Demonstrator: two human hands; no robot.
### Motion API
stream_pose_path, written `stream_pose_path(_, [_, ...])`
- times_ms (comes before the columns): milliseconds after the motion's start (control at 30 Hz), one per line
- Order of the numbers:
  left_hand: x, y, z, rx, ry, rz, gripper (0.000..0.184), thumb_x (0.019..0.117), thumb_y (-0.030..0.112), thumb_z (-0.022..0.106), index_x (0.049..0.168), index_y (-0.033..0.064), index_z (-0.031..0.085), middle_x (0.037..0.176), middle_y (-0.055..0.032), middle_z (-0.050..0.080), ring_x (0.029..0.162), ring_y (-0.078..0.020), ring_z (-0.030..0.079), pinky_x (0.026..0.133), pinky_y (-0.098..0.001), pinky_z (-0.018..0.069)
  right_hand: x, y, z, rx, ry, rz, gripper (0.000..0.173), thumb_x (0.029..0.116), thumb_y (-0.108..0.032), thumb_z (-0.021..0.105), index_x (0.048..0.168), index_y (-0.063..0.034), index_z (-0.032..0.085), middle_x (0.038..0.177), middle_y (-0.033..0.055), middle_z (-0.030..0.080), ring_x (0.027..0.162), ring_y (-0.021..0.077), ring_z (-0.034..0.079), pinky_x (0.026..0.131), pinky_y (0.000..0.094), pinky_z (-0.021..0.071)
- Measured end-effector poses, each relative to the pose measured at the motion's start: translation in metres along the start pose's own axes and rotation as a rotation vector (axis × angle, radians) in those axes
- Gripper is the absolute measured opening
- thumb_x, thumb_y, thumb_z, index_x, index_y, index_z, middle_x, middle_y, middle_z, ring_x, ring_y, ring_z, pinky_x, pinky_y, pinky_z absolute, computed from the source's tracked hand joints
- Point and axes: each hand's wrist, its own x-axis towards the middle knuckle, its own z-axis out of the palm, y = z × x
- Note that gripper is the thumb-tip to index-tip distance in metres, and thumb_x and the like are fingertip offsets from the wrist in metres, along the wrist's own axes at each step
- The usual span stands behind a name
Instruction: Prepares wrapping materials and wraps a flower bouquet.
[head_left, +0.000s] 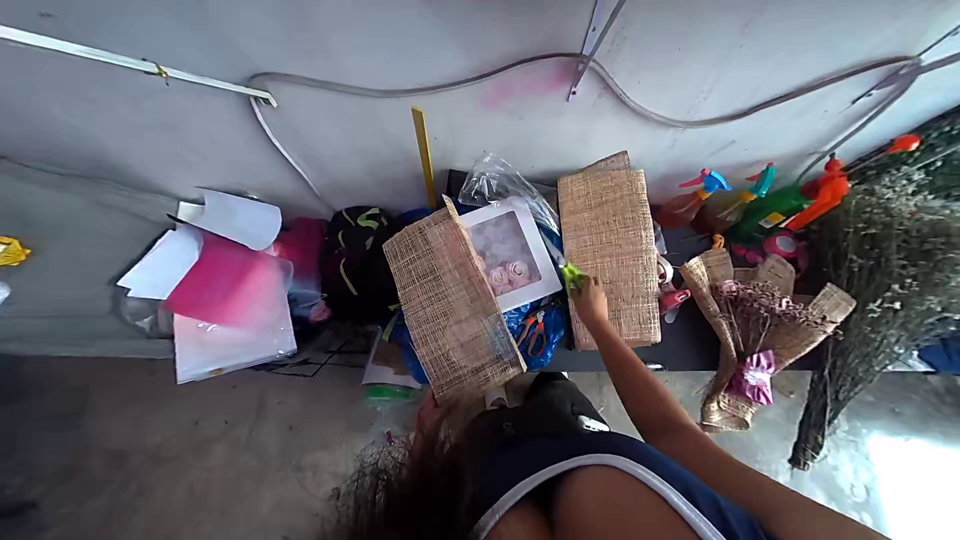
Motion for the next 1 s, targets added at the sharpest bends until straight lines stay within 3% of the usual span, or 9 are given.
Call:
stream_pose_path(100, [0.016, 0.019, 0.015, 0.056, -0.087, -0.05, 0.058, 0.0944, 0.007, 0.068, 0.146, -0.002, 0.044, 0.129, -0.0231, 0.062, 0.111, -0.0265, 0.067, 0.094, -0.0419, 0.0579, 0.0, 0.008, -0.006, -0.011, 0.016, -0.076, 0.069, 0.0937, -0.011, 0.07, 0.152, 0.0062, 0.038, 0.159, 0.0345, 0.03, 0.142, 0.0518, 0.039, 0.114, 0.0623, 0.0393])
stream_pose_path(267, [0.03, 0.057, 0.055, 0.242, -0.309, -0.171, 0.042, 0.105, 0.014, 0.056, 0.139, -0.0092, 0.047, 0.124, -0.0278, 0.062, 0.105, -0.0307, 0.066, 0.093, -0.0442, 0.0551, -0.039, -0.015, 0.044, 0.162, -0.473, -0.099, 0.076, 0.0884, -0.024, 0.082, 0.147, 0.0036, 0.043, 0.135, 0.0297, 0.059, 0.124, 0.0423, 0.059, 0.107, 0.0568, 0.0464])
stream_pose_path(367, [0.033, 0.096, 0.058, 0.827, -0.55, -0.147, 0.042, 0.1055, 0.022, 0.057, 0.138, -0.0048, 0.055, 0.13, -0.0249, 0.064, 0.118, -0.0345, 0.064, 0.104, -0.0507, 0.0492, -0.04, -0.024, 0.055, 0.019, -0.404, -0.113, 0.059, 0.0922, -0.017, 0.075, 0.145, -0.0036, 0.052, 0.136, 0.026, 0.06, 0.128, 0.0439, 0.057, 0.106, 0.0634, 0.0441])
stream_pose_path(433, [0.018, 0.151, 0.045, 1.085, -0.472, 0.058, 0.045, 0.1012, 0.022, 0.062, 0.14, 0.0009, 0.058, 0.132, -0.0246, 0.064, 0.124, -0.041, 0.061, 0.107, -0.0605, 0.0446, -0.041, -0.031, 0.036, -0.066, -0.24, -0.297, 0.047, 0.095, -0.006, 0.068, 0.141, -0.0099, 0.06, 0.136, 0.0232, 0.061, 0.13, 0.045, 0.055, 0.106, 0.0662, 0.0418])
stream_pose_path(567, [-0.007, 0.252, 0.019, 0.86, 0.086, 0.802, 0.047, 0.0987, 0.016, 0.065, 0.142, 0.0025, 0.056, 0.14, -0.0195, 0.06, 0.132, -0.0401, 0.055, 0.11, -0.0611, 0.0417, -0.03, -0.04, -0.023, -0.063, 0.054, -0.787, 0.047, 0.0835, 0.018, 0.059, 0.118, -0.0085, 0.075, 0.116, 0.0225, 0.07, 0.118, 0.0474, 0.06, 0.098, 0.0674, 0.0446])
stream_pose_path(633, [0.008, 0.279, 0.009, 0.86, 0.06, 1.021, 0.061, 0.0898, 0.026, 0.073, 0.145, 0.0066, 0.055, 0.151, -0.0185, 0.051, 0.143, -0.0445, 0.04, 0.112, -0.068, 0.0298, -0.019, -0.05, -0.046, -0.002, 0.156, -1.004, 0.045, 0.0758, 0.021, 0.062, 0.106, -0.0074, 0.078, 0.108, 0.0211, 0.071, 0.112, 0.0452, 0.063, 0.093, 0.0623, 0.0494])
stream_pose_path(800, [0.054, 0.26, 0.036, 0.697, -0.715, 0.541, 0.117, 0.076, 0.032, 0.085, 0.164, 0.0063, 0.012, 0.167, -0.0192, 0.023, 0.151, -0.0362, 0.029, 0.118, -0.0559, 0.033, -0.023, -0.094, -0.078, 0.36, 0.228, -1.282, 0.019, 0.0846, 0.009, 0.059, 0.085, 0.0001, 0.076, 0.1, 0.0196, 0.072, 0.109, 0.0357, 0.064, 0.101, 0.0465, 0.0489])
stream_pose_path(900, [0.042, 0.235, 0.073, 0.516, -0.952, 0.384, 0.132, 0.0702, 0.046, 0.08, 0.162, 0.0031, -0.004, 0.159, -0.0227, 0.037, 0.136, -0.0319, 0.051, 0.102, -0.0474, 0.0506, -0.035, -0.111, -0.078, 0.622, 0.242, -1.3, 0.019, 0.0913, 0.001, 0.057, 0.08, 0.0016, 0.073, 0.104, 0.0199, 0.072, 0.121, 0.0345, 0.061, 0.111, 0.0455, 0.0432])
stream_pose_path(1000, [0.022, 0.213, 0.104, 0.312, -1.089, 0.352, 0.147, 0.0628, 0.07, 0.08, 0.155, -0.0112, -0.002, 0.145, -0.0131, 0.053, 0.125, -0.0073, 0.057, 0.103, -0.0288, 0.0499, -0.044, -0.116, -0.071, 0.735, 0.192, -1.268, 0.024, 0.0959, -0.003, 0.052, 0.082, 0.0027, 0.071, 0.111, 0.0213, 0.071, 0.13, 0.0348, 0.056, 0.117, 0.0458, 0.0389])
